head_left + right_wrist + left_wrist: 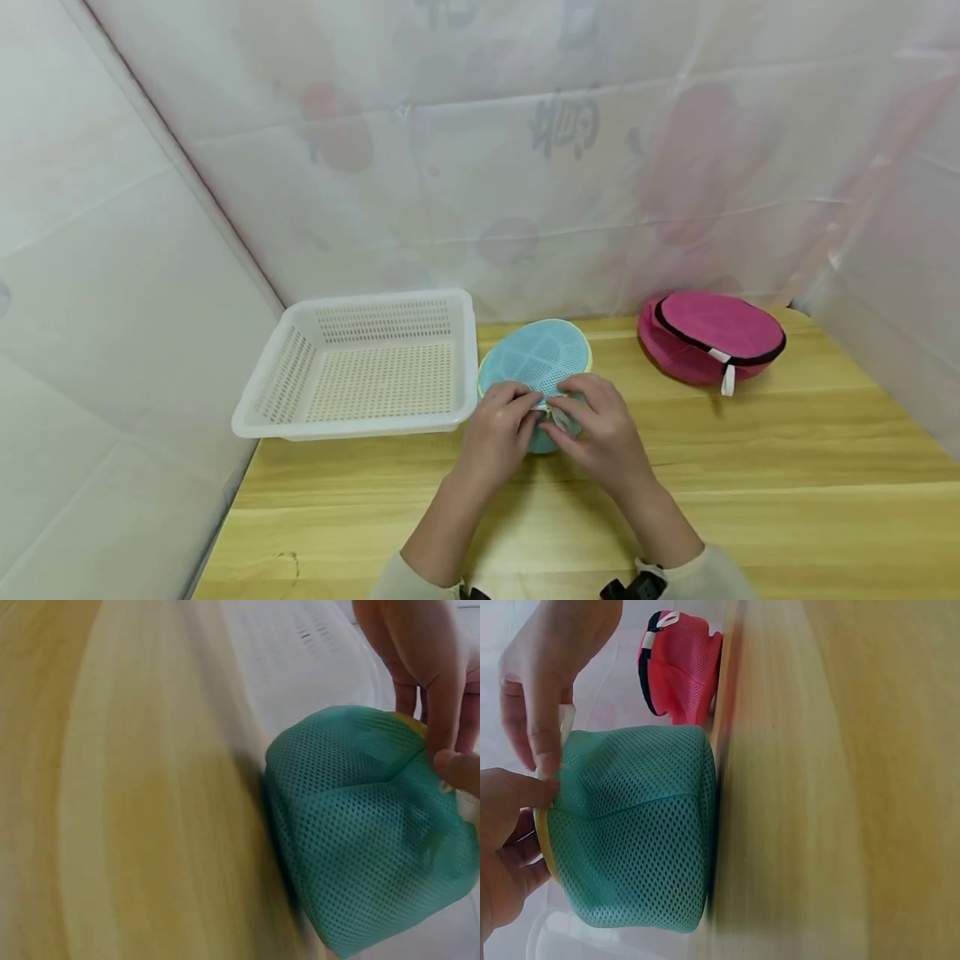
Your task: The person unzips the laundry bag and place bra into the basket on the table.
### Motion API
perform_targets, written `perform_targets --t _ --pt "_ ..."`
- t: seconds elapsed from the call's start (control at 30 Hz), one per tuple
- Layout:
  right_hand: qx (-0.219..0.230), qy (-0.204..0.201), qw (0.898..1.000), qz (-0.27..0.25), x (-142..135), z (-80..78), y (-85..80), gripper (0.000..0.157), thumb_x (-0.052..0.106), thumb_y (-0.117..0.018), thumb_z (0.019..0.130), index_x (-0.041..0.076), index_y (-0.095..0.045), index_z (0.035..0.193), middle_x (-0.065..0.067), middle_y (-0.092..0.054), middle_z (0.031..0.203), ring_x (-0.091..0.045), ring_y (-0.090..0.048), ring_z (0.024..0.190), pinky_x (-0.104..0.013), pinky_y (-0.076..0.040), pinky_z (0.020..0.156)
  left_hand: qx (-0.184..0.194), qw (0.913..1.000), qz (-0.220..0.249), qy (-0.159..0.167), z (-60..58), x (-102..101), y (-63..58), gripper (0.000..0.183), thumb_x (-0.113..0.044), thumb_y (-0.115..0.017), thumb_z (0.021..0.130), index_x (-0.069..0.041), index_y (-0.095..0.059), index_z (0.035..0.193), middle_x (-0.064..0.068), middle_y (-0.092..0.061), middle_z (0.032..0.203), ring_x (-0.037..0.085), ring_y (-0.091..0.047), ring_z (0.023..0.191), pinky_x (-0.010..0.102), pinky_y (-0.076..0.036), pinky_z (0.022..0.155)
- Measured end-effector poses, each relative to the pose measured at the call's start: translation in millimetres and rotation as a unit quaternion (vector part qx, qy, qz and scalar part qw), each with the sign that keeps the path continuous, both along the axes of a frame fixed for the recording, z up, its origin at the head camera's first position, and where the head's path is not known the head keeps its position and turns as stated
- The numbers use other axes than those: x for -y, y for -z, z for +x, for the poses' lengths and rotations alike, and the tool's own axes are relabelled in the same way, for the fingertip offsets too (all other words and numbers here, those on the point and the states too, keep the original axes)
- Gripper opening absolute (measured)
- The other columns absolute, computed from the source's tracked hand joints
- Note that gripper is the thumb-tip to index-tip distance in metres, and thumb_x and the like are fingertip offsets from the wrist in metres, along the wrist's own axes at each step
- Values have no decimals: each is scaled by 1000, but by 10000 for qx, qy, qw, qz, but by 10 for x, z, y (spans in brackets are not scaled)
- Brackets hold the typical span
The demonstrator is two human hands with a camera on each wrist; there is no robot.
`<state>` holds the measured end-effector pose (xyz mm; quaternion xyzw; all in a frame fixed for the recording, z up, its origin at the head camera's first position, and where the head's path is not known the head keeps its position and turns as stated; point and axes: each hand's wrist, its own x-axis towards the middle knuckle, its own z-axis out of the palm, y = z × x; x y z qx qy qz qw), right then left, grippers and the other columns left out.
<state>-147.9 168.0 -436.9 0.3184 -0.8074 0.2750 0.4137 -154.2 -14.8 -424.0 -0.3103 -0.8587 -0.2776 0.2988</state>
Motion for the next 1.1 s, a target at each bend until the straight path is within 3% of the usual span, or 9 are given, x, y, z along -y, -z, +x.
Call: perform_targets --t 0.1,0.33,0.67,1.1 --pt "38 -177 9998 76 -24 23 18 44 40 -59 103 -1 -76 102 -17 -68 109 -35 -60 108 -18 -32 120 69 9999 -48 100 14 -14 -8 17 -6 -81 87 -5 -80 103 2 -72 102 18 -67 97 21 -58 85" --pt "-178 -111 9998 16 -46 38 74 39 33 -58 105 -2 -75 106 -19 -67 112 -35 -60 107 -14 -34 118 7 9998 -76 199 36 -64 -35 15 -8 -80 89 -6 -80 103 2 -71 101 17 -67 96 19 -58 85" --pt "-591 -44 9982 -69 -56 10 82 36 28 -61 105 -4 -78 104 -17 -74 106 -37 -68 105 -28 -39 120 206 9995 88 209 23 -78 -28 14 -10 -77 92 -6 -80 105 1 -72 101 16 -67 95 20 -58 83" --pt "-859 36 9951 -493 -10 42 94 31 21 -61 103 -3 -80 95 -14 -80 95 -35 -75 92 -34 -45 117 -134 9998 -24 128 62 -120 -7 17 -9 -83 86 -9 -81 103 -1 -71 99 14 -66 94 18 -56 82"
